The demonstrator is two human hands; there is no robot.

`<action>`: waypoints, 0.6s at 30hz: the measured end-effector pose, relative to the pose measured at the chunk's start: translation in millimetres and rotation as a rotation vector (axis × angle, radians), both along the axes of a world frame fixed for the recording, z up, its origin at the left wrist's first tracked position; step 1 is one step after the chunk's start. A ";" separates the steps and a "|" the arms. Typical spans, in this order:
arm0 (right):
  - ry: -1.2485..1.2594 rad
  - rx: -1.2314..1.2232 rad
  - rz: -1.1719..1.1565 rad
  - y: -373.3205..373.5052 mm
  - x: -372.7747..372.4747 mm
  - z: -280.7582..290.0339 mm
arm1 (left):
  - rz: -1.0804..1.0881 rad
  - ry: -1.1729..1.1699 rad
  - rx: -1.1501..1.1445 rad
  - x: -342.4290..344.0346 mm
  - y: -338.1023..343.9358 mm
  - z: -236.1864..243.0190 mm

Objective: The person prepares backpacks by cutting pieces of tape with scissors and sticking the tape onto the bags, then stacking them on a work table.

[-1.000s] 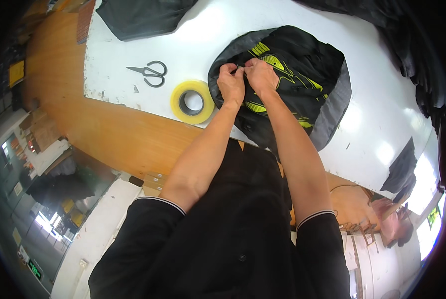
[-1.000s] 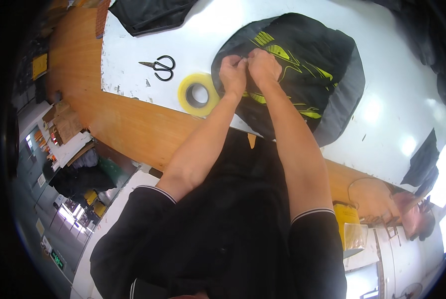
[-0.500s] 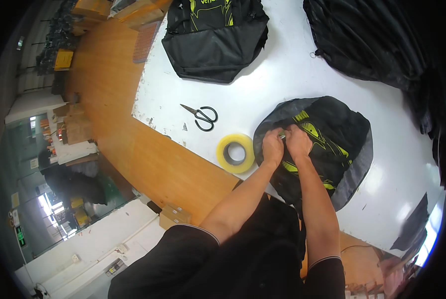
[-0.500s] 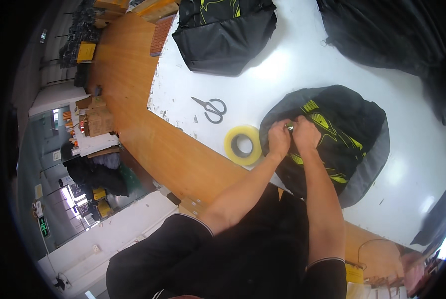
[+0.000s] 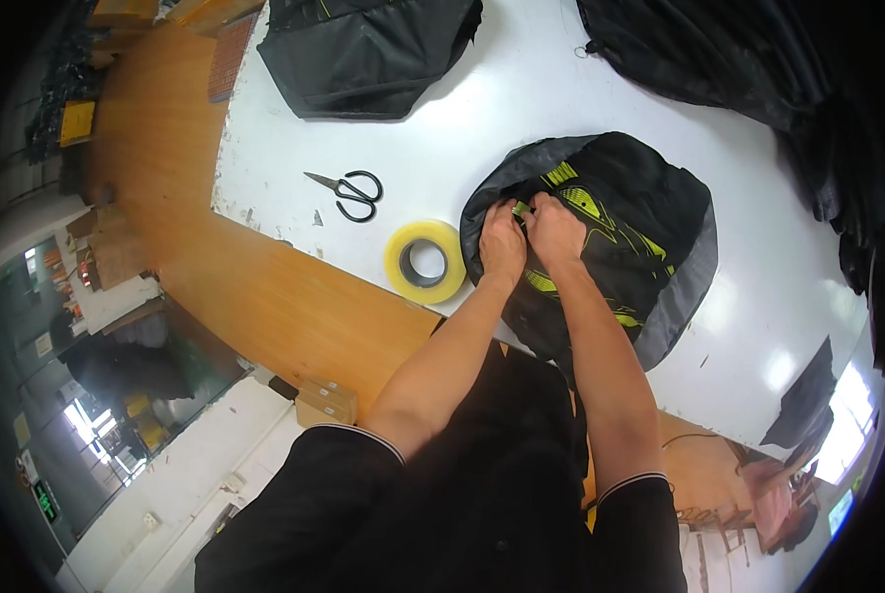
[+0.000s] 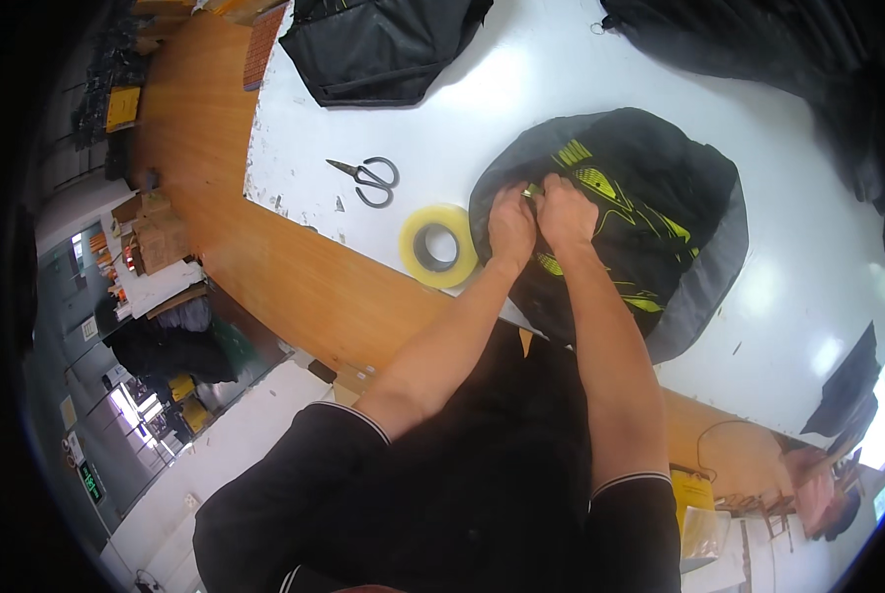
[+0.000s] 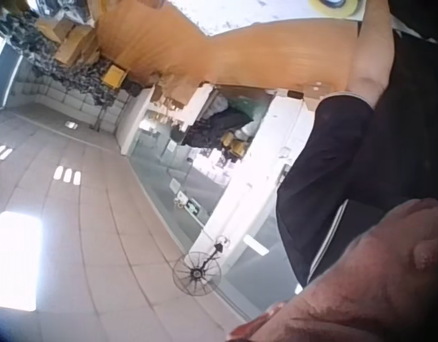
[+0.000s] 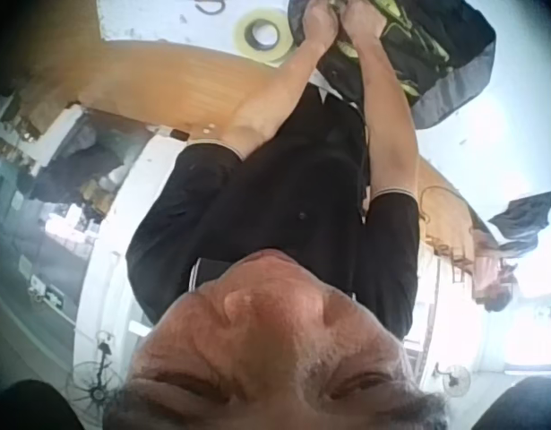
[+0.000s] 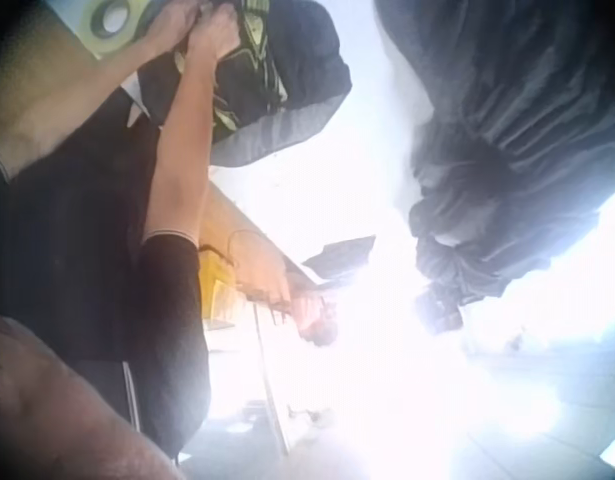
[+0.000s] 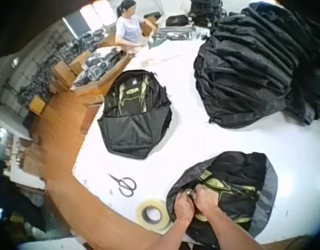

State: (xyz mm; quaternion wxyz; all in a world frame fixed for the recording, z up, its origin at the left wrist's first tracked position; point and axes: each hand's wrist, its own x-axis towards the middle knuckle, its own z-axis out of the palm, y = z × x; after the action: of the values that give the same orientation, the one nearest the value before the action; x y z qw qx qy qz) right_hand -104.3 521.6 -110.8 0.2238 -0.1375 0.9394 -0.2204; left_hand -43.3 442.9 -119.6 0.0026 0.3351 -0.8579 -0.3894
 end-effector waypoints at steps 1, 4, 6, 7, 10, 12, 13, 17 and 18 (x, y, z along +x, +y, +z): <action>-0.003 0.003 0.001 0.5 0.2 -1.2 | -0.010 0.025 -0.013 0.8 0.2 -0.4; 0.008 0.012 0.001 0.1 -0.3 -2.5 | -0.012 0.052 -0.022 2.3 2.5 -1.2; 0.015 0.050 -0.006 -2.3 -0.5 -0.9 | -0.002 0.053 -0.019 2.5 3.1 -2.5; 0.010 0.054 -0.005 -2.5 -0.8 -1.1 | -0.003 0.055 -0.019 2.1 4.2 -2.2; 0.004 0.088 -0.006 -3.0 -1.4 -1.3 | -0.014 0.053 -0.027 2.5 5.9 -1.7; 0.001 0.058 -0.035 -3.0 -0.7 -1.1 | -0.023 0.051 -0.037 2.0 6.6 -2.7; -0.002 0.060 -0.033 -3.2 -0.7 -0.6 | -0.011 0.050 -0.052 1.5 6.7 -3.6; 0.024 0.068 0.007 -3.4 1.0 -1.4 | 0.011 -0.012 -0.061 -2.3 5.2 -4.1; 0.040 0.075 0.023 -3.1 1.7 -2.3 | 0.012 -0.016 -0.059 -2.6 5.0 -3.2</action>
State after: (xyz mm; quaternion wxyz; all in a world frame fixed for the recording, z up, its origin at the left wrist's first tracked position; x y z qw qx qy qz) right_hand -102.6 518.5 -113.1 0.2124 -0.1443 0.9497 -0.1794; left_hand -45.9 447.8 -122.9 0.0081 0.3433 -0.8669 -0.3612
